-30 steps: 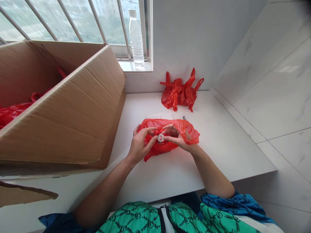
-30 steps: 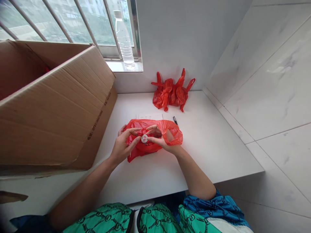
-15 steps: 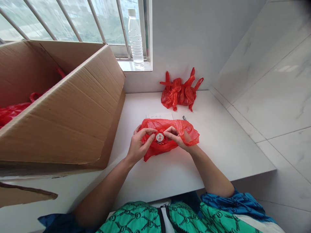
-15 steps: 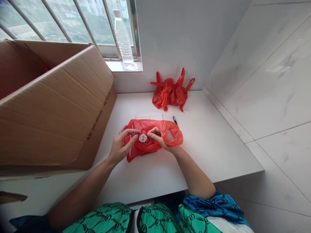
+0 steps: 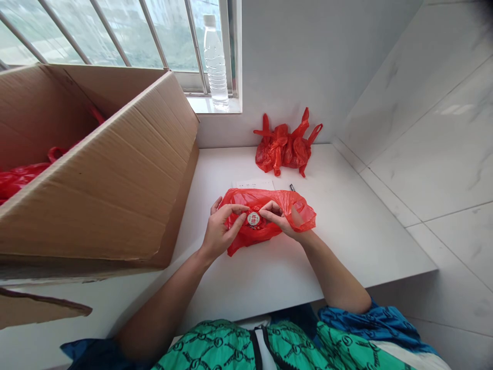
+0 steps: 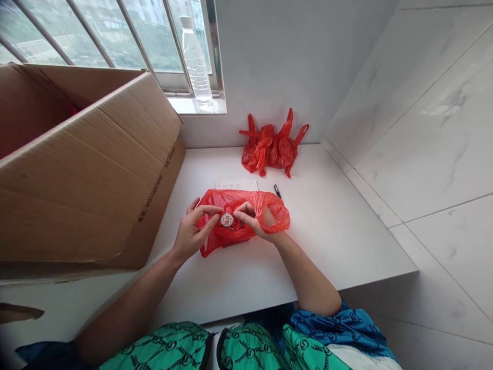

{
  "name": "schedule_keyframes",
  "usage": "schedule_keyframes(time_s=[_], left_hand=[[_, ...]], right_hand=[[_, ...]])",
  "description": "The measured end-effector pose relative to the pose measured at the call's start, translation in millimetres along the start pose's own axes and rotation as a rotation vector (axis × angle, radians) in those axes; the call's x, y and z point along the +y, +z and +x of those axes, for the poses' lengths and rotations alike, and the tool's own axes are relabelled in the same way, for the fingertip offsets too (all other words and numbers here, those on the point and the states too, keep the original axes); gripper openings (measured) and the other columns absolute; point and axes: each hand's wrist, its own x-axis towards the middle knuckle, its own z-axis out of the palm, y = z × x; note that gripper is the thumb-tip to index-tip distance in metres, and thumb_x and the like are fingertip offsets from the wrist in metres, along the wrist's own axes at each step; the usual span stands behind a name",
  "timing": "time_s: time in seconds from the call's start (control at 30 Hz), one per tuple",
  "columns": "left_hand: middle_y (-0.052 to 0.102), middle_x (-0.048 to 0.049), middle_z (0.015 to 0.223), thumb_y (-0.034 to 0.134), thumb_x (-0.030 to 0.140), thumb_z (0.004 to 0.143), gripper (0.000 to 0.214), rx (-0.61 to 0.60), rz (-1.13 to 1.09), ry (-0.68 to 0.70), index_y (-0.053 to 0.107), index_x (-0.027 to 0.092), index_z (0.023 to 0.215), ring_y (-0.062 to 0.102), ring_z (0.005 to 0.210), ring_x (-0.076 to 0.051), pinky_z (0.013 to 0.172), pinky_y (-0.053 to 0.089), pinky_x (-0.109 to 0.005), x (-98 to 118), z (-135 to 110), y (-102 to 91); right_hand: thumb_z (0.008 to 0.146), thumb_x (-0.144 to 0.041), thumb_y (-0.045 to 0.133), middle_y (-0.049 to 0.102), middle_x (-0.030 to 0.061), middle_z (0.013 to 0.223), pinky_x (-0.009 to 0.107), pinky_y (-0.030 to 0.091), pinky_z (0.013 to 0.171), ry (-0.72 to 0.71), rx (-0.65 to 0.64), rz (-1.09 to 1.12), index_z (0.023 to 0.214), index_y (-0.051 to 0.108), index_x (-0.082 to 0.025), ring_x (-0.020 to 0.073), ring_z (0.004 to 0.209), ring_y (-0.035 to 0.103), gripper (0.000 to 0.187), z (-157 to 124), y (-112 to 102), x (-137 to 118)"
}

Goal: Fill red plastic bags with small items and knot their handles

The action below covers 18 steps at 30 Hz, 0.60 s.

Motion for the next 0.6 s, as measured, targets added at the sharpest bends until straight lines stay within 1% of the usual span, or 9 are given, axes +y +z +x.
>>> schedule_keyframes(time_s=[0.23,0.6], left_hand=[[0.071,0.0031,0.09,0.055,0.03,0.095,0.015,0.002,0.024,0.029,0.067,0.025,0.103,0.067,0.083,-0.013,0.123,0.018,-0.046,-0.7,0.5,0.0],[0.072,0.0039,0.09,0.058,0.025,0.094,0.012,0.023,0.029,0.081,0.067,0.024,0.102,0.068,0.082,-0.012,0.122,0.018,-0.045,-1.3,0.7,0.2]], right_hand=[[0.092,-0.048,0.06,0.062,-0.0002,0.081,0.03,0.049,0.075,0.007,-0.024,0.014,0.085,0.063,-0.022,0.0148,0.078,0.06,0.028,-0.5,-0.6,-0.2],[0.091,-0.049,0.061,0.061,-0.0002,0.08,0.03,0.047,0.072,0.01,-0.022,-0.013,0.084,0.063,-0.022,0.0146,0.076,0.058,0.028,0.4,-1.7,2.0]])
